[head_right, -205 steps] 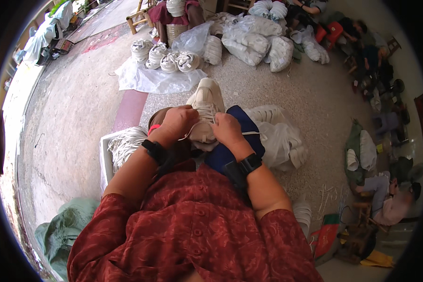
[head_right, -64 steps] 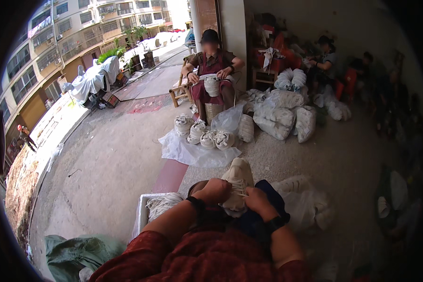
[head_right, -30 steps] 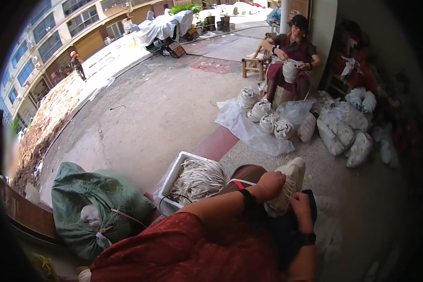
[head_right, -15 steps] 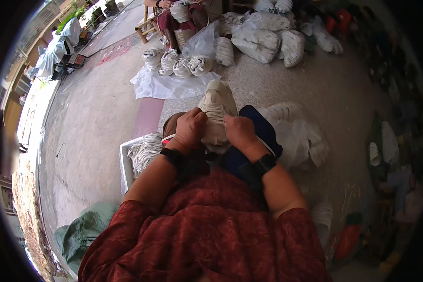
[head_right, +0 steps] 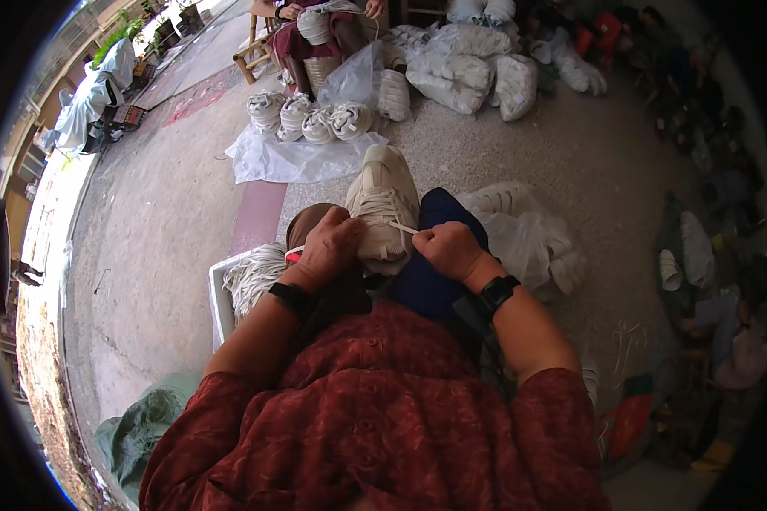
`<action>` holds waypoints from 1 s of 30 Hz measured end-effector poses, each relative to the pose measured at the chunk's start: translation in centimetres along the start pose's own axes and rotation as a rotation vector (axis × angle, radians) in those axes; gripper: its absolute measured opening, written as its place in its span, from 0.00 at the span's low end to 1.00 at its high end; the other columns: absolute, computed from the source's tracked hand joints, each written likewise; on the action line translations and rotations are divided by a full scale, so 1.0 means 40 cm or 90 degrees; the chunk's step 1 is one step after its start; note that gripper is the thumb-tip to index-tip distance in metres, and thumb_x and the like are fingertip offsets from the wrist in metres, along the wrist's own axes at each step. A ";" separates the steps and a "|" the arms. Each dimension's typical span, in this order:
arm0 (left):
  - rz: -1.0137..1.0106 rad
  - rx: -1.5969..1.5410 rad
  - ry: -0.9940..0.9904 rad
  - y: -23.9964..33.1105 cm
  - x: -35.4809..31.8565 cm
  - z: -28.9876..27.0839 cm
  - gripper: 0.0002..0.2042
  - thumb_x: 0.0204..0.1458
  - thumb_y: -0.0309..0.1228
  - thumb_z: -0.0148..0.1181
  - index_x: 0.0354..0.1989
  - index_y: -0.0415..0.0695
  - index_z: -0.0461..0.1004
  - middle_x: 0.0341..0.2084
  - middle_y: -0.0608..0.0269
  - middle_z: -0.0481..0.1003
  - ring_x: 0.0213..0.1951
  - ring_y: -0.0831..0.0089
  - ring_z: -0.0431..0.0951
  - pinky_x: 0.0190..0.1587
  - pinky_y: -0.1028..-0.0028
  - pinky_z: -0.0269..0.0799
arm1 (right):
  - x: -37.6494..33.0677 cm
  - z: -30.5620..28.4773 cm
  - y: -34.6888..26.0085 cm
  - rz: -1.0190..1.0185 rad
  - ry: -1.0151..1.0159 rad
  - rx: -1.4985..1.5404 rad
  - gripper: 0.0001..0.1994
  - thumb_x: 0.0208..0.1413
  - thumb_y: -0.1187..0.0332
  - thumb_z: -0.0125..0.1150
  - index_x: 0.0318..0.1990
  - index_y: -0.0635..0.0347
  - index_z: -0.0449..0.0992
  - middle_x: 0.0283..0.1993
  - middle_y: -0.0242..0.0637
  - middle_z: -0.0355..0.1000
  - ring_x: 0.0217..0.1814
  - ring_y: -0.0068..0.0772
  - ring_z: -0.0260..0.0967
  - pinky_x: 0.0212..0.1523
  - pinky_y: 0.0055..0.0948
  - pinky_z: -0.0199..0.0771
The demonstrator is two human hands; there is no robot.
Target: Manually thread laces through the eyelets of a shoe and tighten them.
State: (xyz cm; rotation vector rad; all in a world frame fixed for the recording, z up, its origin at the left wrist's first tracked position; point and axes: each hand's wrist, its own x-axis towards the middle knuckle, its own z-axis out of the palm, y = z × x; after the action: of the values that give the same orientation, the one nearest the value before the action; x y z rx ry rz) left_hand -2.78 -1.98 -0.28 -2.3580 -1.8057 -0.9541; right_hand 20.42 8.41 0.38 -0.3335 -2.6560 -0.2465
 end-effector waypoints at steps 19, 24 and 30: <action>-0.431 -0.325 0.063 -0.192 -0.277 -0.136 0.10 0.43 0.34 0.63 0.34 0.47 0.76 0.29 0.58 0.77 0.33 0.67 0.77 0.38 0.72 0.71 | -0.379 0.028 0.058 0.502 0.085 0.271 0.08 0.52 0.74 0.50 0.23 0.68 0.64 0.19 0.46 0.57 0.20 0.37 0.54 0.25 0.35 0.57; -0.511 -0.452 0.215 -0.255 -0.472 -0.173 0.06 0.47 0.26 0.62 0.32 0.39 0.77 0.27 0.65 0.77 0.31 0.81 0.74 0.37 0.78 0.70 | -0.751 0.196 0.140 0.591 0.140 0.276 0.06 0.51 0.74 0.52 0.25 0.65 0.65 0.19 0.38 0.61 0.21 0.28 0.56 0.25 0.29 0.60; -0.703 -0.475 0.248 -0.265 -0.717 -0.167 0.06 0.45 0.28 0.64 0.30 0.40 0.77 0.24 0.67 0.76 0.28 0.82 0.72 0.34 0.79 0.69 | -0.686 0.205 0.216 0.608 0.155 0.410 0.05 0.50 0.74 0.52 0.25 0.65 0.65 0.20 0.36 0.62 0.22 0.27 0.58 0.26 0.29 0.61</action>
State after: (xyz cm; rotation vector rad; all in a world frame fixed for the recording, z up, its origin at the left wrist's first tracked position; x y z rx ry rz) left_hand -19.22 -25.84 -12.06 -0.9285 -2.8479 -2.2687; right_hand 43.26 13.25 -18.30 -1.1668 -1.9140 0.7812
